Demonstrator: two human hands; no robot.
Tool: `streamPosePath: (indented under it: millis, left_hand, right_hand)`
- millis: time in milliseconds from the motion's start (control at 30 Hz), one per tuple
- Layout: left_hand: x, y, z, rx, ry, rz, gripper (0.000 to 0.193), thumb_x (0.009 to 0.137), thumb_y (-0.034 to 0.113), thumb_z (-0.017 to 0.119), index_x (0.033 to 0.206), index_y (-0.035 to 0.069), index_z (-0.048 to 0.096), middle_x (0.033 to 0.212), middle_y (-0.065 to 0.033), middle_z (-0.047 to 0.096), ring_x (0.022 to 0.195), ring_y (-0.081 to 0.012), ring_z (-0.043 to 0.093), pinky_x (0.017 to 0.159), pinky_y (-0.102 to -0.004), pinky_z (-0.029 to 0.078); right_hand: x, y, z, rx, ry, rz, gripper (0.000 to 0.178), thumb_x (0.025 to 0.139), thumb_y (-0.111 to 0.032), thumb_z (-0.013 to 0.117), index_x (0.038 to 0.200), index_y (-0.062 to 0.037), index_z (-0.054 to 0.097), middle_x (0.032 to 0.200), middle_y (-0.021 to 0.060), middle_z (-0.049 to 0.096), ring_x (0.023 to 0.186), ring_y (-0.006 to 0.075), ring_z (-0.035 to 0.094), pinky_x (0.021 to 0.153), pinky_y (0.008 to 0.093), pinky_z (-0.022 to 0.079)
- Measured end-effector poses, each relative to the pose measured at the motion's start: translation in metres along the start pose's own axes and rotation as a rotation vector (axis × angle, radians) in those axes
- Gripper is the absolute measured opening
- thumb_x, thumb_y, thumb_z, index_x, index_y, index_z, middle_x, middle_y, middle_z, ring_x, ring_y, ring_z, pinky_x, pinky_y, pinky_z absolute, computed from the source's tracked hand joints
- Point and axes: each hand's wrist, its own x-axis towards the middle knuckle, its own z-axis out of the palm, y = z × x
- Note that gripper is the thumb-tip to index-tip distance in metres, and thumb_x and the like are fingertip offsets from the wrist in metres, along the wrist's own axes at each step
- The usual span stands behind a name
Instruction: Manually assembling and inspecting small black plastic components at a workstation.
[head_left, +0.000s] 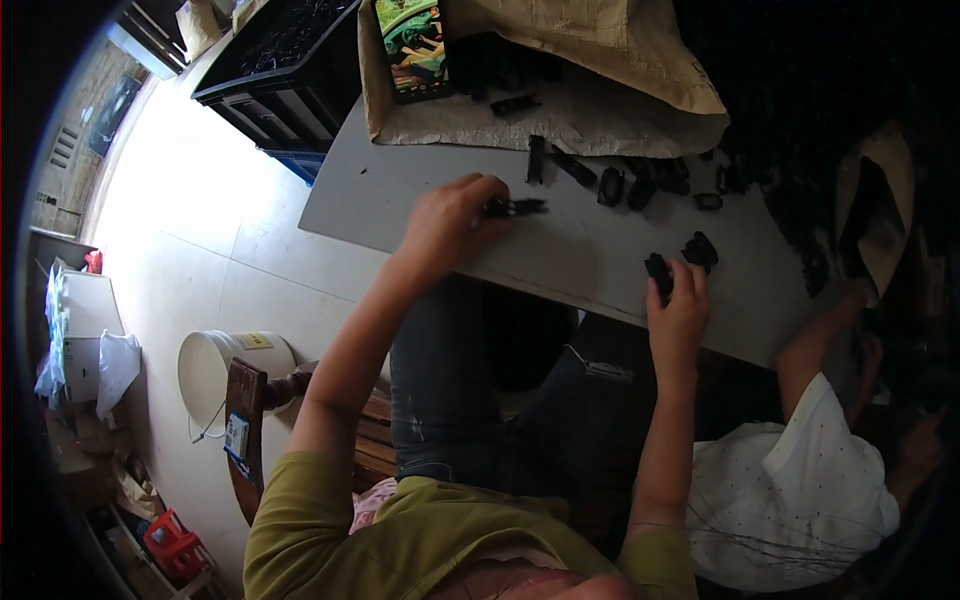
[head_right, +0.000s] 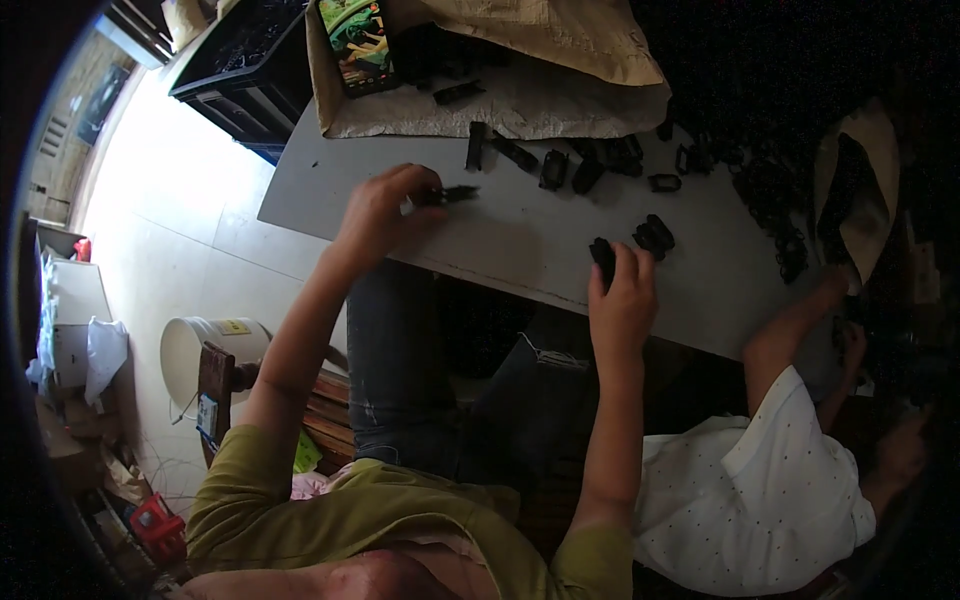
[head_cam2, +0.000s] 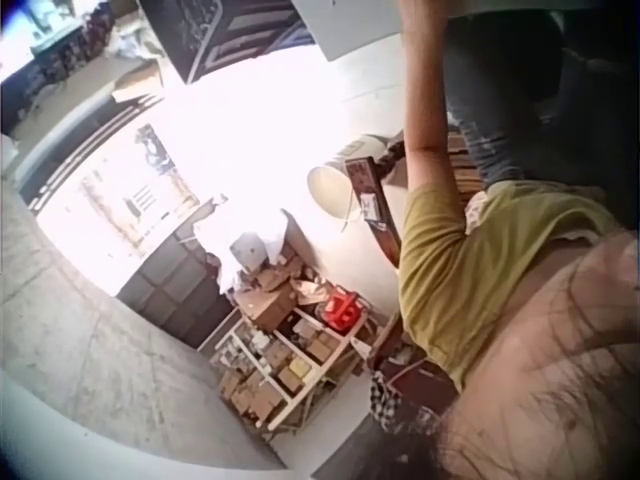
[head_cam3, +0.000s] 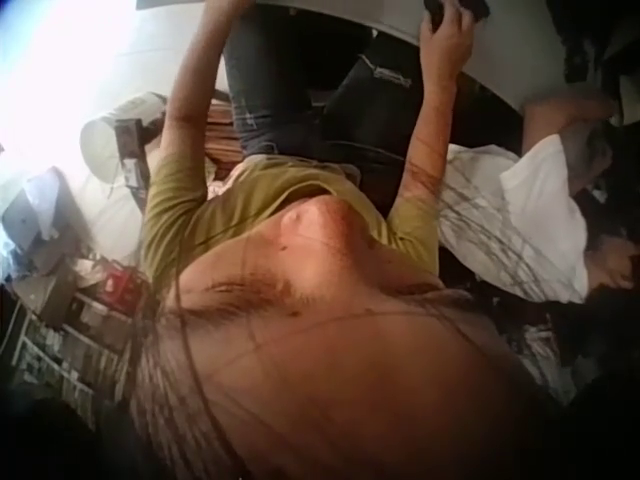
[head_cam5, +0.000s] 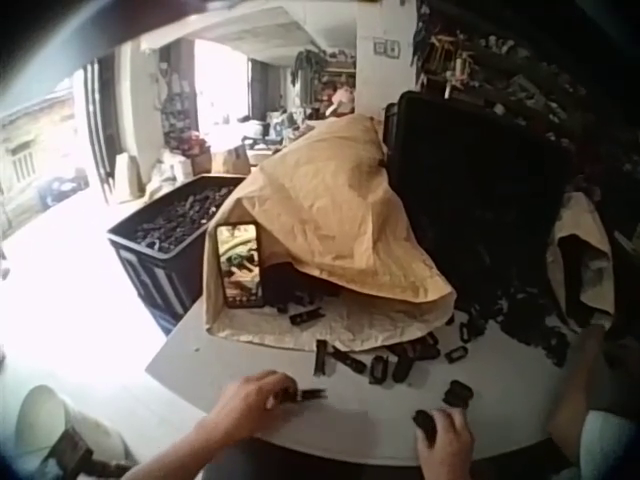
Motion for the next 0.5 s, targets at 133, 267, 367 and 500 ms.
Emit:
streamPosePath:
  millis: [133, 267, 367, 500]
  left_hand:
    - [-0.009, 0.022, 0.024, -0.339, -0.001, 0.111, 0.027, 0.07, 0.001, 0.072, 0.094, 0.003, 0.062, 0.088, -0.0091, 0.059, 0.076, -0.0194, 0.062, 0.065, -0.0285, 0.052]
    - [-0.016, 0.045, 0.034, -0.344, -0.053, 0.069, 0.027, 0.069, -0.001, 0.071, 0.095, 0.003, 0.063, 0.085, -0.0078, 0.063, 0.068, -0.0179, 0.062, 0.066, -0.0275, 0.052]
    - [-0.02, 0.055, 0.036, -0.332, -0.064, 0.05, 0.028, 0.07, -0.002, 0.07, 0.096, 0.002, 0.063, 0.083, -0.0078, 0.066, 0.067, -0.0162, 0.064, 0.066, -0.027, 0.052]
    - [-0.024, 0.059, 0.041, -0.48, -0.092, -0.003, 0.027, 0.072, -0.001, 0.07, 0.097, 0.0, 0.062, 0.085, -0.0086, 0.067, 0.072, -0.0146, 0.065, 0.067, -0.0257, 0.052]
  right_hand:
    - [0.001, -0.003, -0.001, 0.015, -0.109, 0.057, 0.028, 0.075, -0.003, 0.065, 0.102, 0.0009, 0.058, 0.101, 0.013, 0.056, 0.088, 0.0291, 0.061, 0.074, 0.0343, 0.05]
    - [0.001, -0.035, -0.014, 0.522, -0.136, -0.031, 0.031, 0.069, 0.002, 0.064, 0.099, 0.0011, 0.059, 0.094, 0.0123, 0.057, 0.084, 0.0275, 0.061, 0.07, 0.0335, 0.05]
    - [0.0, -0.058, -0.018, 0.511, -0.13, -0.164, 0.031, 0.068, 0.003, 0.064, 0.098, 0.0011, 0.06, 0.093, 0.0115, 0.056, 0.082, 0.0264, 0.06, 0.069, 0.0339, 0.05]
    - [0.0, -0.061, -0.021, 0.463, -0.154, -0.197, 0.03, 0.068, 0.004, 0.064, 0.097, 0.0014, 0.06, 0.092, 0.0104, 0.055, 0.082, 0.0263, 0.06, 0.07, 0.0343, 0.05]
